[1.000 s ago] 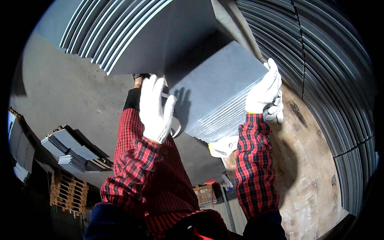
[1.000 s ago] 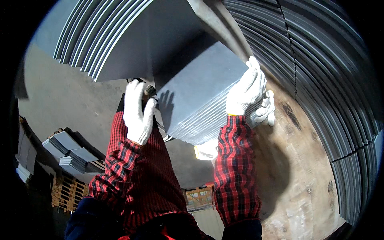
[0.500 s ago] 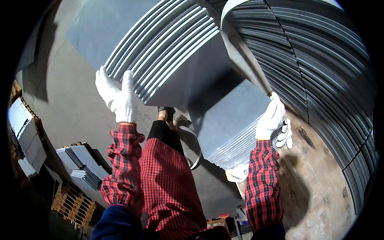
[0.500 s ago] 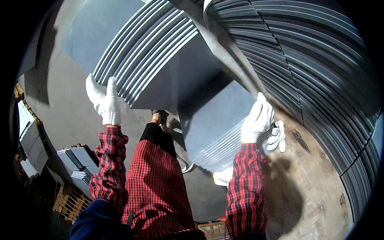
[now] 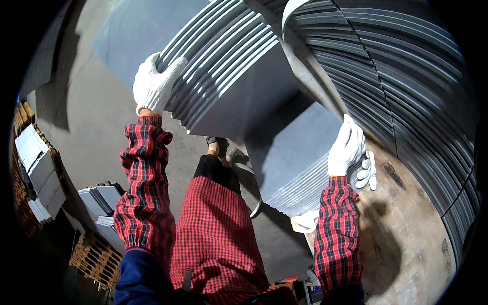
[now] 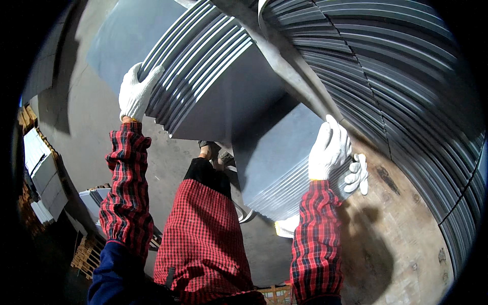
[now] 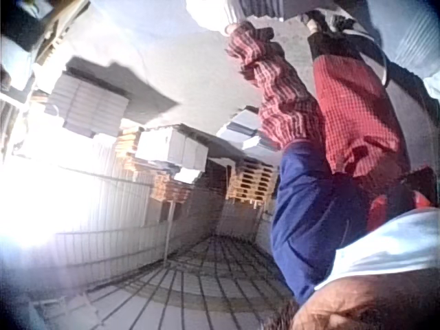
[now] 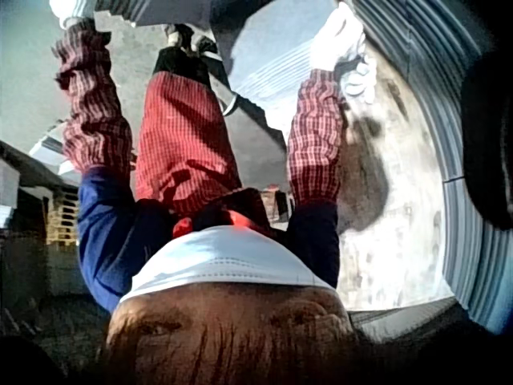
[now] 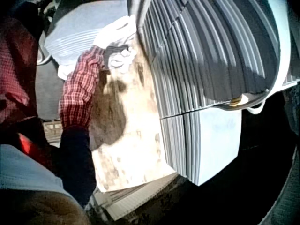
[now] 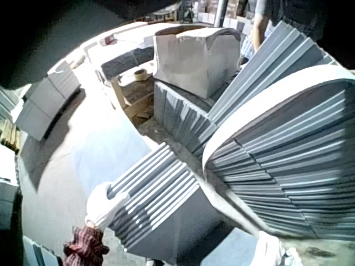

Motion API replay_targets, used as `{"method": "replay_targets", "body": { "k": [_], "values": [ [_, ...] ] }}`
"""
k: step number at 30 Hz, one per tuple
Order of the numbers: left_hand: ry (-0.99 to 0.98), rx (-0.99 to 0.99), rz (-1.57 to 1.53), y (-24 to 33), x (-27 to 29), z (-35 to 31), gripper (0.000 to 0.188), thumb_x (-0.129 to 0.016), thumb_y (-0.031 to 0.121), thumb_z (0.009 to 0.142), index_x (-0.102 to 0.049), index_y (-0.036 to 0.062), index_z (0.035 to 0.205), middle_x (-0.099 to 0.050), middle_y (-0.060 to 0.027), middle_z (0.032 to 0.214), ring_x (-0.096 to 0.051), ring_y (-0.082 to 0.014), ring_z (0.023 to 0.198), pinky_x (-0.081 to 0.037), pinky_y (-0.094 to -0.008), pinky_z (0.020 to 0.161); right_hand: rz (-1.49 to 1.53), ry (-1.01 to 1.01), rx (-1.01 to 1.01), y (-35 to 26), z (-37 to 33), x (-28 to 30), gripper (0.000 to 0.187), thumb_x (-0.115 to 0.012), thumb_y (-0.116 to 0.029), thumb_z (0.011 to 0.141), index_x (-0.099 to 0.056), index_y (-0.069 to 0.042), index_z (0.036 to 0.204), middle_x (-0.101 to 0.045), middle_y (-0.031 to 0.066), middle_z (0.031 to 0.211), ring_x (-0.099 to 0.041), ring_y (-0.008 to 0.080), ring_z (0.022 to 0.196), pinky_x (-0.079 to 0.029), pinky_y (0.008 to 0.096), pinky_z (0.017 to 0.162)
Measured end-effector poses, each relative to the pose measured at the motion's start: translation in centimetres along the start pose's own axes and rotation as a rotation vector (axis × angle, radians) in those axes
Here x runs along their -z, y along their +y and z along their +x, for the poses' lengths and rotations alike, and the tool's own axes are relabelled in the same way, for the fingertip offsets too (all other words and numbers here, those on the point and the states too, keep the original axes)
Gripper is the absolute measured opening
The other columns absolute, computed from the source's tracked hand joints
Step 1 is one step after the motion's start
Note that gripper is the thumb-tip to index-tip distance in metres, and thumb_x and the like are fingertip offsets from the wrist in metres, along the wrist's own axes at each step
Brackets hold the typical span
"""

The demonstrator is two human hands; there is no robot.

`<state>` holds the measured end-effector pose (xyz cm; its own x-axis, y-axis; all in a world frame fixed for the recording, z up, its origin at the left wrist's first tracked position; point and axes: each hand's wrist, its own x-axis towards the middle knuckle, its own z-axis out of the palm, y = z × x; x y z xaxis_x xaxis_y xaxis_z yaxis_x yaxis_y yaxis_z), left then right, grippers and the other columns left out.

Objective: The person repeatedly picks up flat gray sheets from a stack and places them onto a wooden pallet. The person wears white gloves and handles the sheets one at a time, building a new stack on the pallet.

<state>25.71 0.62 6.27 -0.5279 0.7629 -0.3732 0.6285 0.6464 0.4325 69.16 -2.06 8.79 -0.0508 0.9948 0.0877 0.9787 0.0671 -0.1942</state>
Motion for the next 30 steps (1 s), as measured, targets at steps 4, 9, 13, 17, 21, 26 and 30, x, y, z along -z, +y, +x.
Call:
{"method": "replay_targets", "body": {
  "k": [4,9,13,17,21,26,30],
  "values": [
    [0.023,0.004,-0.047,-0.1,0.1,0.3,0.073,-0.074,0.056,0.079,-0.063,0.0005,0.125,-0.067,-0.0182,0.116,-0.065,-0.028,0.105,-0.048,-0.0364,0.095,-0.007,-0.01,-0.005,-0.1,-0.1,0.0,0.029,-0.048,-0.02,0.103,-0.069,-0.004,0.116,-0.069,0.0144,0.109,-0.064,0.0314,0.1,-0.049,0.0407,0.089],
    [0.074,0.009,-0.043,0.9,-0.1,0.4,0.071,-0.074,0.055,0.08,-0.063,0.0013,0.125,-0.064,-0.0173,0.12,-0.063,-0.0266,0.11,-0.047,-0.0354,0.097,-0.045,-0.03,-0.057,-0.2,-0.1,0.2,0.03,-0.049,-0.022,0.102,-0.069,-0.004,0.115,-0.069,0.0138,0.108,-0.063,0.0316,0.101,-0.048,0.0413,0.089],
    [0.107,0.028,-0.045,0.9,-0.3,0.2,0.069,-0.075,0.054,0.08,-0.064,0.0022,0.125,-0.064,-0.0172,0.119,-0.063,-0.0272,0.109,-0.047,-0.0354,0.097,-0.009,-0.029,-0.031,0.0,0.2,0.0,0.03,-0.05,-0.023,0.102,-0.069,-0.005,0.115,-0.069,0.0136,0.107,-0.063,0.0315,0.1,-0.048,0.0417,0.088],
    [0.132,0.017,-0.034,1.5,-0.2,-0.1,0.066,-0.074,0.054,0.08,-0.066,0.0039,0.122,-0.065,-0.0168,0.117,-0.064,-0.0282,0.107,-0.048,-0.0364,0.095,0.01,-0.014,-0.039,0.0,0.4,0.2,0.028,-0.053,-0.026,0.099,-0.07,-0.009,0.115,-0.068,0.0126,0.106,-0.063,0.0324,0.097,-0.047,0.0439,0.087],
    [0.223,-0.024,-0.011,1.7,-1.0,-1.7,0.064,-0.073,0.056,0.078,-0.068,0.0064,0.118,-0.067,-0.0164,0.114,-0.066,-0.0301,0.104,-0.05,-0.039,0.092,-0.002,-0.015,-0.032,0.6,0.5,0.6,0.028,-0.055,-0.028,0.098,-0.07,-0.011,0.115,-0.068,0.0118,0.105,-0.062,0.0324,0.098,-0.046,0.0453,0.087],
    [0.293,-0.055,0.076,3.5,-1.0,-5.7,0.066,-0.074,0.055,0.077,-0.068,0.004,0.119,-0.067,-0.0176,0.114,-0.065,-0.0318,0.104,-0.05,-0.0416,0.094,0.018,-0.029,-0.05,0.5,0.1,0.9,0.028,-0.055,-0.029,0.098,-0.069,-0.011,0.115,-0.067,0.0122,0.105,-0.062,0.0327,0.099,-0.045,0.0454,0.088],
    [0.349,-0.113,0.134,5.3,-2.0,-10.0,0.063,-0.075,0.052,0.077,-0.066,0.0052,0.118,-0.064,-0.0171,0.11,-0.062,-0.0322,0.104,-0.048,-0.0423,0.093,-0.027,-0.028,-0.034,1.1,-0.5,1.5,0.029,-0.054,-0.031,0.098,-0.069,-0.012,0.116,-0.067,0.0122,0.106,-0.062,0.0333,0.098,-0.045,0.0464,0.087]
  ]
}}
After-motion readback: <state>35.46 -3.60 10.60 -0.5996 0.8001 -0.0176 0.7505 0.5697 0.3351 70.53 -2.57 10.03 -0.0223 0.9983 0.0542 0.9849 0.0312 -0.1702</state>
